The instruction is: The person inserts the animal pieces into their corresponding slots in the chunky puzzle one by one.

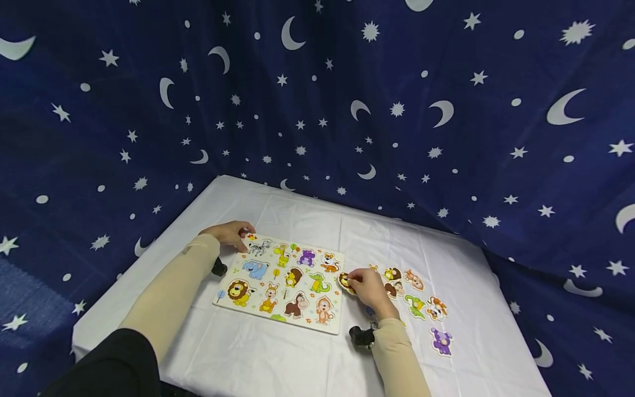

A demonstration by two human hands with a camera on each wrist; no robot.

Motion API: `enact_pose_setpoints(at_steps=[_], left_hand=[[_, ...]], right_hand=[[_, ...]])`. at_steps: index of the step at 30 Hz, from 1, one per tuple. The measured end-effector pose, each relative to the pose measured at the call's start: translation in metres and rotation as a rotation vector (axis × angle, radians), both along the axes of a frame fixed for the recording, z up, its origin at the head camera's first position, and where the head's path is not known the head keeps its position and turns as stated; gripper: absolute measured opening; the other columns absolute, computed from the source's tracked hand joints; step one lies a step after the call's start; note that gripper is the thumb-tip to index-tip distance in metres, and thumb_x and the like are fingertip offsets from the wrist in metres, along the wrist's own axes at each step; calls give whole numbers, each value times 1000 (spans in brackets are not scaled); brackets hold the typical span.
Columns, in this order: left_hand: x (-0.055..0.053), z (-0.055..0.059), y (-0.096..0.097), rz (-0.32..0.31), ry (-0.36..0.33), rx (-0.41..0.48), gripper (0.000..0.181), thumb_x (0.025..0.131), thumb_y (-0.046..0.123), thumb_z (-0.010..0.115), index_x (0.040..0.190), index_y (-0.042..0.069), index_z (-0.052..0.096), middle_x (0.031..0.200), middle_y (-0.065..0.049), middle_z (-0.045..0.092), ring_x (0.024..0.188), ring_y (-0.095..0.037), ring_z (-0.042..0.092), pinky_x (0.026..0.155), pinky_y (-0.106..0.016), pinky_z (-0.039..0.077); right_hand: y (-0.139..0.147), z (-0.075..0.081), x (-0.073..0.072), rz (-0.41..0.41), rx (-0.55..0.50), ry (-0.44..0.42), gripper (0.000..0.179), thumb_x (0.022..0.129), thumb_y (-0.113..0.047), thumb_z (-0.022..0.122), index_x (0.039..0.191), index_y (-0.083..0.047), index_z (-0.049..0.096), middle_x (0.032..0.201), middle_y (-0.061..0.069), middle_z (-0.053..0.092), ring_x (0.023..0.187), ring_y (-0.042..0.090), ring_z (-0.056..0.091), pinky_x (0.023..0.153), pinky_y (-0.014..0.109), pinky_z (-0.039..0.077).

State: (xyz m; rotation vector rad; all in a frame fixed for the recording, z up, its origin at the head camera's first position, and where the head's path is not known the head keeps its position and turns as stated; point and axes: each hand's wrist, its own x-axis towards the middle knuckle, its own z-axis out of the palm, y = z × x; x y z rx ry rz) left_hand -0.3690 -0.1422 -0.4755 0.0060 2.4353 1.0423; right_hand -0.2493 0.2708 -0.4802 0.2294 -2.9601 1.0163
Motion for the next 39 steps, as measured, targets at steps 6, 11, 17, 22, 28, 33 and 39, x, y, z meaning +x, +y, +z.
enact_pose_setpoints(at_steps=[6,11,17,22,28,33,39], left_hand=[[1,1,0,0,-3,18,65,76,2,84,133,16,57,106,-6,45,99,-21,45,83,-32,36],[2,2,0,-20,1,14,64,76,4,84,133,15,57,105,-6,46,97,-21,45,82,-31,36],[1,2,0,-28,9,-11,63,77,6,84,133,17,57,106,-6,46,98,-21,44,82,-32,35],[1,2,0,-25,6,-12,64,77,6,84,134,17,57,107,-7,46,98,-21,44,82,-32,35],[1,0,0,-6,-5,7,66,75,5,85,134,17,57,110,-7,47,101,-22,45,84,-33,37],[-1,-2,-1,-11,-4,18,66,76,5,85,134,16,57,110,-7,47,101,-22,45,86,-33,37],[-2,-2,-1,6,-15,15,67,74,6,86,133,18,58,111,-7,48,102,-22,46,86,-34,37]], right_hand=[[-3,2,0,-8,-25,-5,8,89,-1,68,90,-2,76,89,11,73,79,13,60,71,28,48],[-4,1,2,-20,-12,-7,9,89,-2,69,91,-3,77,88,10,74,78,12,60,70,28,48],[-8,1,1,-15,-25,-6,9,88,-2,70,92,-3,77,89,11,74,78,13,61,69,28,49],[-13,3,0,10,-48,-19,9,88,-2,70,93,0,77,88,13,75,74,11,61,65,25,49],[-17,2,-1,7,-87,-61,10,89,0,69,94,3,77,86,14,75,70,10,62,61,23,50],[-19,0,-2,8,-72,-51,9,87,0,70,92,1,78,88,13,75,74,10,62,63,23,49],[-22,0,-2,4,-56,-28,9,87,-2,71,92,0,78,91,13,75,76,9,61,66,23,48]])
